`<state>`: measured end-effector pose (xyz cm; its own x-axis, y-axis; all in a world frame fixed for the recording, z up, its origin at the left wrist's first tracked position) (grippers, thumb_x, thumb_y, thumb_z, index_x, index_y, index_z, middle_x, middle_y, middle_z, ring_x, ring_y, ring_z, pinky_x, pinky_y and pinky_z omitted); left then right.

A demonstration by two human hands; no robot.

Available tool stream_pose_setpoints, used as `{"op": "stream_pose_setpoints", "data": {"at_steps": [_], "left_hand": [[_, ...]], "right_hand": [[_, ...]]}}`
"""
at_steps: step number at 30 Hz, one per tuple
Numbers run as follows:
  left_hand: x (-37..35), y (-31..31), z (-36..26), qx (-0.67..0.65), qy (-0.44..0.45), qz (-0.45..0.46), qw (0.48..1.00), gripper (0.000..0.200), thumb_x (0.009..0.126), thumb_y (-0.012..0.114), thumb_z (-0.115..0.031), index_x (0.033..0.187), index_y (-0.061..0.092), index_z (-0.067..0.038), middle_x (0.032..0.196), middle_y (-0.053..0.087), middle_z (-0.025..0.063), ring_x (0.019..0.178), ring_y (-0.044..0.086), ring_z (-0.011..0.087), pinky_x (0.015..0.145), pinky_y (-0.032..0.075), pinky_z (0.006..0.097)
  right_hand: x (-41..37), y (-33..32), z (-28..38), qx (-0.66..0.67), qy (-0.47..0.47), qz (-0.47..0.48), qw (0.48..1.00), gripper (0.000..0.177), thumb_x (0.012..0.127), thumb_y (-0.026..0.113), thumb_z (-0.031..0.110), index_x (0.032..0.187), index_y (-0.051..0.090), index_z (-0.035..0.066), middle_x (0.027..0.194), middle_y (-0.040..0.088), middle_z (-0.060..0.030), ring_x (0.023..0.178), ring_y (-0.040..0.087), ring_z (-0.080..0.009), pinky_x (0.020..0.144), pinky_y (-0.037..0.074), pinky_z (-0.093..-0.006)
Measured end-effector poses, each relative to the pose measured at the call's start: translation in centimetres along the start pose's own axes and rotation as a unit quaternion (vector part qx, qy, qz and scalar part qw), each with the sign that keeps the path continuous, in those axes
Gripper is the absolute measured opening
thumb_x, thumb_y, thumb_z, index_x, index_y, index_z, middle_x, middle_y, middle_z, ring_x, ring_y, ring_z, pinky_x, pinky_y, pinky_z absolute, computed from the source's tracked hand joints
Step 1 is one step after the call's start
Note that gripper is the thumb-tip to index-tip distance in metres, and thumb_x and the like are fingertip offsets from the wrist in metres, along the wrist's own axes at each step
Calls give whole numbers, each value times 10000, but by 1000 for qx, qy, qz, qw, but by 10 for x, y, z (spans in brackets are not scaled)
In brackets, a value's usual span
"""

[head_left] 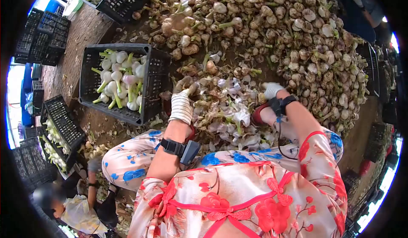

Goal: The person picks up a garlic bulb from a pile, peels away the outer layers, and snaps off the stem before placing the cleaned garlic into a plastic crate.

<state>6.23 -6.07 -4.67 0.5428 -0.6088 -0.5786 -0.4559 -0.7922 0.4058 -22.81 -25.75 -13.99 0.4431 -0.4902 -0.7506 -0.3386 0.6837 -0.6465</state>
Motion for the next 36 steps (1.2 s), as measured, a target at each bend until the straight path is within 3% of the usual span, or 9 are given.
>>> {"op": "stream_pose_setpoints", "data": {"at_steps": [5, 8, 11, 14, 15, 19, 22, 25, 36], "left_hand": [[-12, 10, 14, 84, -89, -17, 992, 262, 749, 596, -19, 1009, 575, -48, 769, 616, 68, 615, 590, 166, 524, 489, 292], [-4, 14, 37, 80, -135, 28, 987, 233, 782, 593, -93, 1013, 562, -88, 761, 602, 55, 604, 579, 183, 488, 470, 313], [-16, 47, 43, 116, -166, 100, 974, 304, 837, 571, -257, 1091, 502, -106, 852, 578, 67, 686, 574, 224, 550, 499, 395], [-43, 84, 47, 71, -233, 168, 955, 466, 831, 519, -457, 1165, 471, -135, 1114, 510, 108, 912, 538, 259, 730, 486, 470], [-47, 95, 33, 42, -136, 205, 968, 419, 838, 528, -413, 1138, 500, -122, 1089, 537, 89, 900, 550, 228, 736, 490, 438], [-52, 96, -31, -50, 46, 247, 967, 316, 802, 563, -262, 1048, 546, -64, 984, 568, 62, 910, 555, 181, 815, 468, 323], [-78, 98, -45, 24, 143, 284, 948, 423, 791, 528, -192, 1180, 436, -54, 1057, 533, 50, 940, 538, 160, 830, 455, 299], [-95, 99, -39, 131, 199, 242, 941, 365, 863, 486, -194, 1196, 437, -54, 1059, 535, 46, 950, 527, 132, 832, 443, 254], [-79, 90, 8, -158, -142, 265, 941, 401, 851, 473, -444, 1099, 537, -136, 971, 581, 44, 860, 556, 196, 662, 473, 332]], "right_hand": [[8, 36, 7, -108, 64, -8, 992, 445, 752, 550, 284, 1152, 519, 92, 1167, 517, -181, 1069, 505, -310, 866, 426, -396], [11, 11, -2, 169, 80, -64, 980, 555, 703, 603, 397, 1098, 539, 13, 1073, 564, -216, 991, 540, -351, 826, 435, -386], [-22, -64, 64, 400, -130, -177, 890, 446, 715, 626, 232, 1075, 538, -16, 847, 608, -132, 719, 566, -169, 658, 463, -289], [-84, -121, 158, 314, -244, -242, 885, 324, 719, 612, 100, 1020, 548, -2, 776, 608, -80, 632, 523, -128, 616, 466, -260], [-133, -145, 187, 214, -324, -329, 861, 352, 720, 625, 92, 1049, 539, 3, 870, 616, -109, 737, 565, -145, 673, 475, -264], [-128, -136, 179, 729, -326, -184, 573, 363, 789, 644, 226, 1075, 543, 28, 983, 590, -58, 873, 569, -148, 741, 472, -274], [-118, -109, 183, 751, -251, -14, 610, 386, 804, 631, 330, 1015, 588, 10, 833, 624, -35, 745, 586, -113, 645, 480, -252], [-131, -120, 197, 653, -348, -126, 661, 375, 826, 608, 327, 1017, 588, 6, 837, 603, 2, 718, 516, -56, 627, 445, -219], [-144, -98, 185, 592, -314, -167, 723, 254, 868, 547, 147, 1060, 573, -17, 898, 596, -11, 787, 485, -56, 697, 429, -207]]}}
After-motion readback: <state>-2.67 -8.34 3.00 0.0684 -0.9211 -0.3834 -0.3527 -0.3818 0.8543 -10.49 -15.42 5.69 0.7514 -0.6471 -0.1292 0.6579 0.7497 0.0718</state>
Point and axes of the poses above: each hand's wrist, its own x-axis towards the middle knuckle, its own y-axis out of the palm, z = x × y, the point moved 8 cm from there along x, towards the middle knuckle
